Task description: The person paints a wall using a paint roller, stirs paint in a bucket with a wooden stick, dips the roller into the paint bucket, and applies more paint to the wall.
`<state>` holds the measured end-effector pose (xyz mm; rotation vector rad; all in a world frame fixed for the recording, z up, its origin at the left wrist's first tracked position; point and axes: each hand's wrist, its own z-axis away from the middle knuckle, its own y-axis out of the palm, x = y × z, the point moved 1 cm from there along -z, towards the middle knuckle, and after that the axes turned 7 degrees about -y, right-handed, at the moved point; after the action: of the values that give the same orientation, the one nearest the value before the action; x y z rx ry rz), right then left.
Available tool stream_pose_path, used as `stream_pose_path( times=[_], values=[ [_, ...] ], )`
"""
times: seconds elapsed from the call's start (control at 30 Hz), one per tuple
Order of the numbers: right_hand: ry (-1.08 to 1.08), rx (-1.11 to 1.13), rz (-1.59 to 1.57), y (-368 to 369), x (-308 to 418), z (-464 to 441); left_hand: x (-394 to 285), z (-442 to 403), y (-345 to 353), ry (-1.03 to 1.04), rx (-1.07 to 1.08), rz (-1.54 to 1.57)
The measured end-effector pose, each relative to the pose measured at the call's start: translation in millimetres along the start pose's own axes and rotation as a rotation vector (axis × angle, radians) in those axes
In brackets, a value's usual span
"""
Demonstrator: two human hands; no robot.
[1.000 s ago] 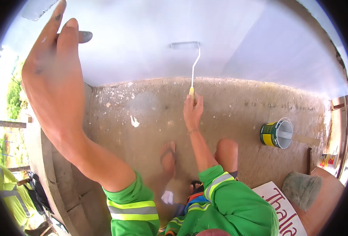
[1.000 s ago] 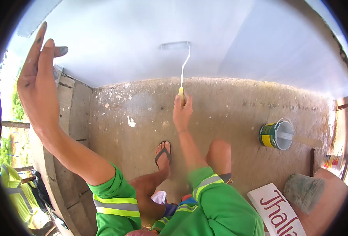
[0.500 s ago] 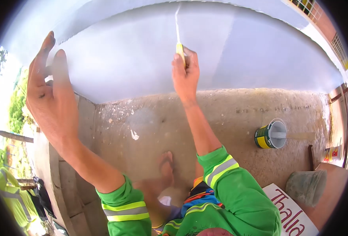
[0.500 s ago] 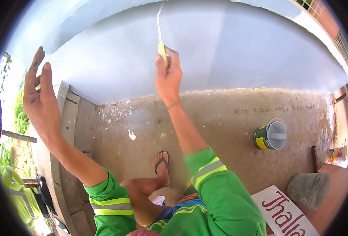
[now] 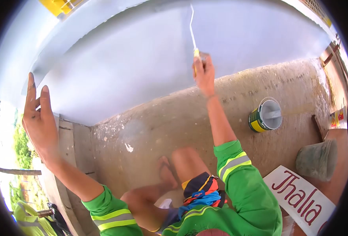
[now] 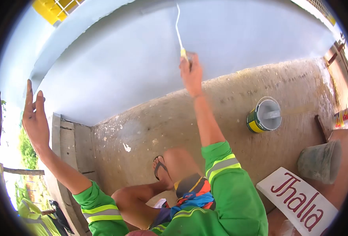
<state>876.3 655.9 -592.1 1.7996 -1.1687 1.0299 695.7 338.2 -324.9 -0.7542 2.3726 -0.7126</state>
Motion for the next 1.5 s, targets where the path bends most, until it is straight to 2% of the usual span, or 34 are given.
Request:
stream_pose_path(
  times=[0.1, 0.2, 0.37, 0.47, 0.53, 0.8, 1.0, 1.13, 1.23, 1.3, 1.4, 1.5],
  values=[
    [0.046, -0.038, -0.146, 1, -19, 23, 7, -4, 6, 0.071, -0.035, -0.014],
    [-0.047, -0.039, -0.196, 10, -3, 8, 13, -6, 13, 0.115, -0.046, -0.033],
    [-0.146, -0.076, -0.077, 21, 45, -51, 10, -1, 9, 0.064, 0.042, -0.081],
    [-0.059, -0.047, -0.003, 6, 33, -41, 14, 7, 16, 0.056, 0.017, -0.125],
    [-0.036, -0.026, 0.039, -7, 13, -22, 22, 8, 22, 0.111, -0.004, -0.107],
    [0.105, -0.04, 0.304, -61, -119, 87, 12, 9, 18, 0.034, 0.054, -0.133],
    [0.379, 0.013, 0.449, -81, -190, 145, 25, 0, 25, 0.026, 0.085, -0.108],
    [0.379, -0.01, 0.606, -87, -248, 172, 30, 1, 27, 0.045, 0.059, -0.196],
    [0.336, 0.008, 0.7, -93, -277, 181, 41, 0, 30, 0.1, 0.044, -0.106],
    [0.369, 0.044, 0.715, -97, -285, 181, 40, 1, 28, 0.043, 0.076, -0.106],
    [0.528, 0.067, 0.643, -101, -284, 176, 46, -1, 29, 0.083, 0.059, -0.189],
    [0.592, 0.074, 0.606, -103, -288, 175, 49, 1, 32, 0.049, 0.041, -0.223]
  ],
)
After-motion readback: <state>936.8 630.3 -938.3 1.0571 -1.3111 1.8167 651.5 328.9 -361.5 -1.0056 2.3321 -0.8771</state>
